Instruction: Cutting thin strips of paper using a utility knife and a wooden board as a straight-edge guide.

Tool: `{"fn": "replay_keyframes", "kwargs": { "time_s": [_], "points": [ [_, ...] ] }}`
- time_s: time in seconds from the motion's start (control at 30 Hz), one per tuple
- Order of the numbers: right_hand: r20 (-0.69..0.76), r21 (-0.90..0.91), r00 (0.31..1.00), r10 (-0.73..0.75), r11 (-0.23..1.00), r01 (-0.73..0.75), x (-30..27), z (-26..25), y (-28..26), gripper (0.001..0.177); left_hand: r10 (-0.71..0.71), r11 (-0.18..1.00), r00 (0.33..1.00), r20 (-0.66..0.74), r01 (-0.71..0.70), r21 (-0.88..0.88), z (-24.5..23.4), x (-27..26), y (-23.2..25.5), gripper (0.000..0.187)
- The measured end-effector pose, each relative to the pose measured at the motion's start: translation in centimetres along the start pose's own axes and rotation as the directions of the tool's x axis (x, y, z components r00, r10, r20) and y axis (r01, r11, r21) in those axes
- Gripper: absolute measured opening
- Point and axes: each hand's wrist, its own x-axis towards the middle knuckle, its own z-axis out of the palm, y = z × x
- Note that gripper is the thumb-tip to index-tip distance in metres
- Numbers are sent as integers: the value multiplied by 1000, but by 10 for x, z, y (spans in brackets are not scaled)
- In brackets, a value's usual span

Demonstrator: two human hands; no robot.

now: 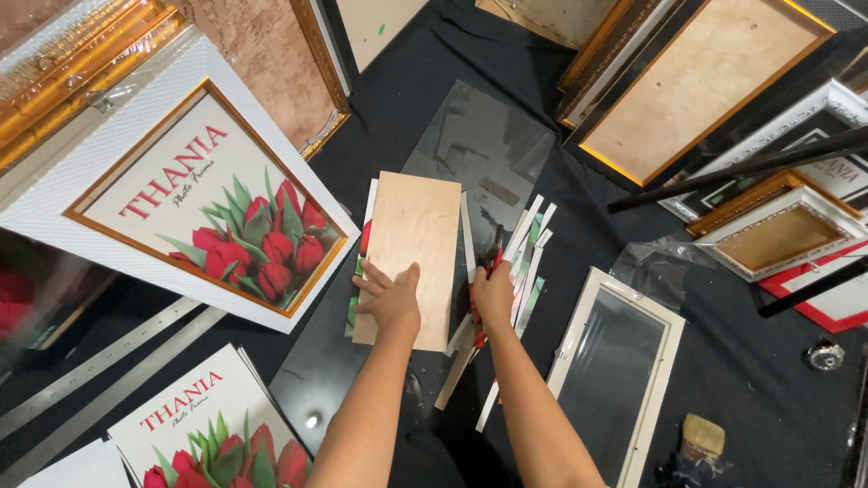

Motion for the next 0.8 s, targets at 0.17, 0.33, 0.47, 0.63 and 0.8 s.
{"fn": "replay_keyframes", "kwargs": {
  "time_s": [0.17,0.33,0.47,0.63,0.8],
  "points": [
    [18,-65,990,-143,987,144,-9,-15,-59,36,-5,1000,1000,18,5,-5,-7,-3,2,102],
    [8,-157,980,-201,967,200,30,0,-50,44,-12,1000,1000,2,12,2,-12,-10,3,101],
    [36,-155,994,-105,982,109,20,-1,-33,45,-6,1000,1000,20,6,5,-15,-11,3,103],
    [55,-89,998,-37,995,42,-19,-18,-28,49,1,1000,1000,20,-1,4,-10,-4,3,104],
    [161,123,987,-15,992,-5,-37,-17,3,46,9,1000,1000,19,-9,11,-11,-3,1,101]
  ]
}}
